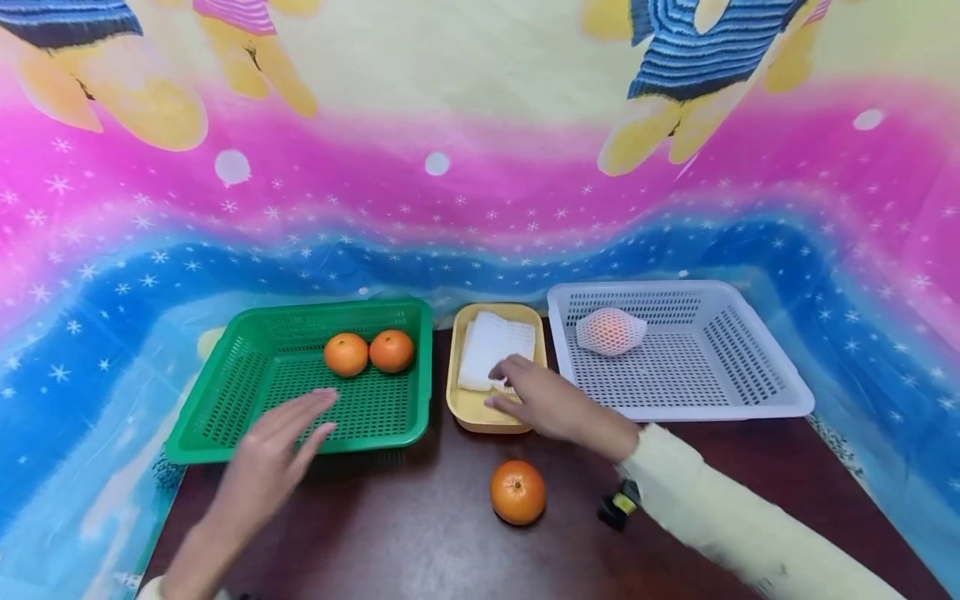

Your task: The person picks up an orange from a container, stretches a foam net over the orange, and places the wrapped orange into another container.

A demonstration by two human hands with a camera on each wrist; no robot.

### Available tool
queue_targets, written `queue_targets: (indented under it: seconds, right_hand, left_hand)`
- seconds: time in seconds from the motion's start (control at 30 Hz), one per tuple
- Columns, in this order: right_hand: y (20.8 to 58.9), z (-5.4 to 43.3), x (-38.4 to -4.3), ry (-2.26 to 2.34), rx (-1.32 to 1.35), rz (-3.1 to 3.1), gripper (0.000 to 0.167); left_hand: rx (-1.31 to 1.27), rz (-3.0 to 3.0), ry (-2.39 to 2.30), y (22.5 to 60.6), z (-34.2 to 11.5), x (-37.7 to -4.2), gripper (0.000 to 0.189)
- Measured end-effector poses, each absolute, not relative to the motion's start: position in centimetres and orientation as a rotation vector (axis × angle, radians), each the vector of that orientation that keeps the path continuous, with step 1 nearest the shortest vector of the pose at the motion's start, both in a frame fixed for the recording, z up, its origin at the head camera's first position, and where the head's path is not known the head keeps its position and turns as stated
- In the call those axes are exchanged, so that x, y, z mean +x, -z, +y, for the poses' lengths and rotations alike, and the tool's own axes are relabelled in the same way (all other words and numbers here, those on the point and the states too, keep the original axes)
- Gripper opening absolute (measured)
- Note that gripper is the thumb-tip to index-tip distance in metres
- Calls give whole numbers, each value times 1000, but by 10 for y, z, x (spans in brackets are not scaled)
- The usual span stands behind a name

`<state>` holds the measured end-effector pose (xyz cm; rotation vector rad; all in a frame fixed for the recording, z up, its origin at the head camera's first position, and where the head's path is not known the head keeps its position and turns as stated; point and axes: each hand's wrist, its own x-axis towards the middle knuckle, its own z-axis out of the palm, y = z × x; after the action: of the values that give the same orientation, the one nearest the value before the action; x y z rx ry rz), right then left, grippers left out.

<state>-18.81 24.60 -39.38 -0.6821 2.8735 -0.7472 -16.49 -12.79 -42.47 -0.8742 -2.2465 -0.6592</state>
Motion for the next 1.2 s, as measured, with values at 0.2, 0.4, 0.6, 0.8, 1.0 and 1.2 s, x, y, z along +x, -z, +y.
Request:
queue_targets:
  seconds: [0.2,0.4,0.6,0.8,1.0,1.2]
  right_hand:
    - [392,230,-252,504,-559,2848,45]
    - [407,225,-291,350,-325,2764,65]
    - [419,222,-309,367,-83,2717,87]
    - [426,222,-320,624,148,2666,102]
    - [432,224,-323,792,214,2639,60]
    - [440,226,-324,829,220,2662,25]
  left_hand:
    - [-1062,-2270,720,425,-54,-168,37]
    - [-1157,-2387,654,434,-4,-170,33]
    - [-1188,-2521,444,450,34,-167,40]
    - [-1074,-2579,342,477,57,-170,38]
    - [-938,-2522,251,502,56,-176,40]
    - [-949,-2498,280,511,49,-182,44]
